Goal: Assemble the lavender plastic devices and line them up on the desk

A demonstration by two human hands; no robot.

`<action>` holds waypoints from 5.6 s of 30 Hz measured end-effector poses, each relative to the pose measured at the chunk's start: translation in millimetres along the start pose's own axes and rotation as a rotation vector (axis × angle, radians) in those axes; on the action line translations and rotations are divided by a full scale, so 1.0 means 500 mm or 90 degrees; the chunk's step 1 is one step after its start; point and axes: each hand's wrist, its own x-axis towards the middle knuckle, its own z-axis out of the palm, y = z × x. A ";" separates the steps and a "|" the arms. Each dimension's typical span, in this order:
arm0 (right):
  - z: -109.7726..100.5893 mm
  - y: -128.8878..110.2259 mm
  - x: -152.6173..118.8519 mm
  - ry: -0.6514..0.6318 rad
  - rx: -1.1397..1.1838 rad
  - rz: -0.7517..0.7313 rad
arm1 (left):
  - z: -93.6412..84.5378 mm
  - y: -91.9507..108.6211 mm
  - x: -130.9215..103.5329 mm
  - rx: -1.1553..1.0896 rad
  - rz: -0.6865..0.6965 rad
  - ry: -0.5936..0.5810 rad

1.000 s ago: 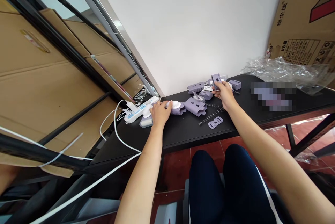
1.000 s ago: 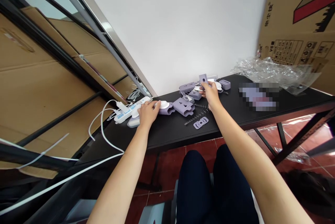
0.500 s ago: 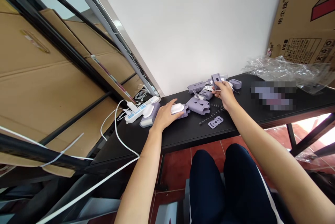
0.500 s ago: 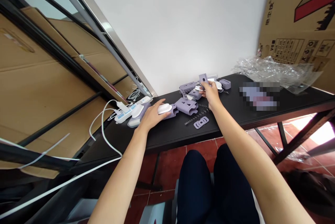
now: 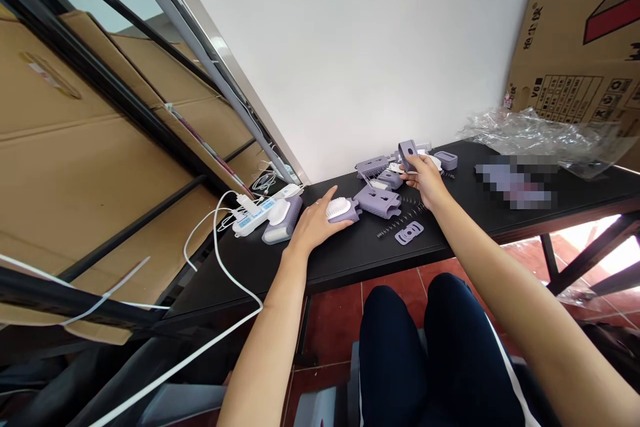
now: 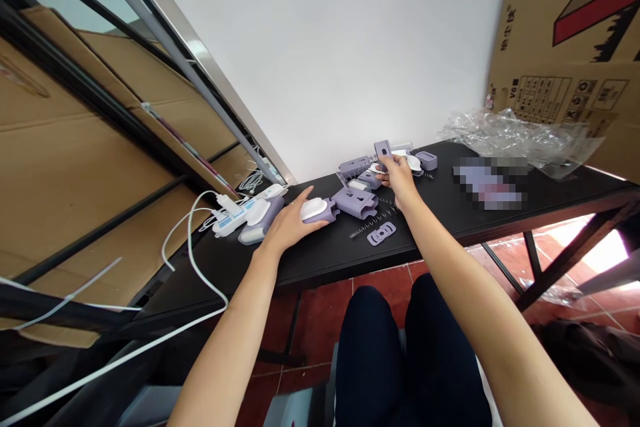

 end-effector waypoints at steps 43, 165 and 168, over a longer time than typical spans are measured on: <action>0.008 0.003 -0.017 -0.174 -0.061 -0.053 | 0.032 0.025 0.004 0.079 0.142 0.409; 0.155 0.063 -0.056 -0.353 -0.141 -0.088 | 0.040 0.012 0.006 0.118 0.140 0.478; 0.155 0.066 -0.054 -0.348 -0.146 -0.085 | 0.041 0.011 0.005 0.139 0.157 0.488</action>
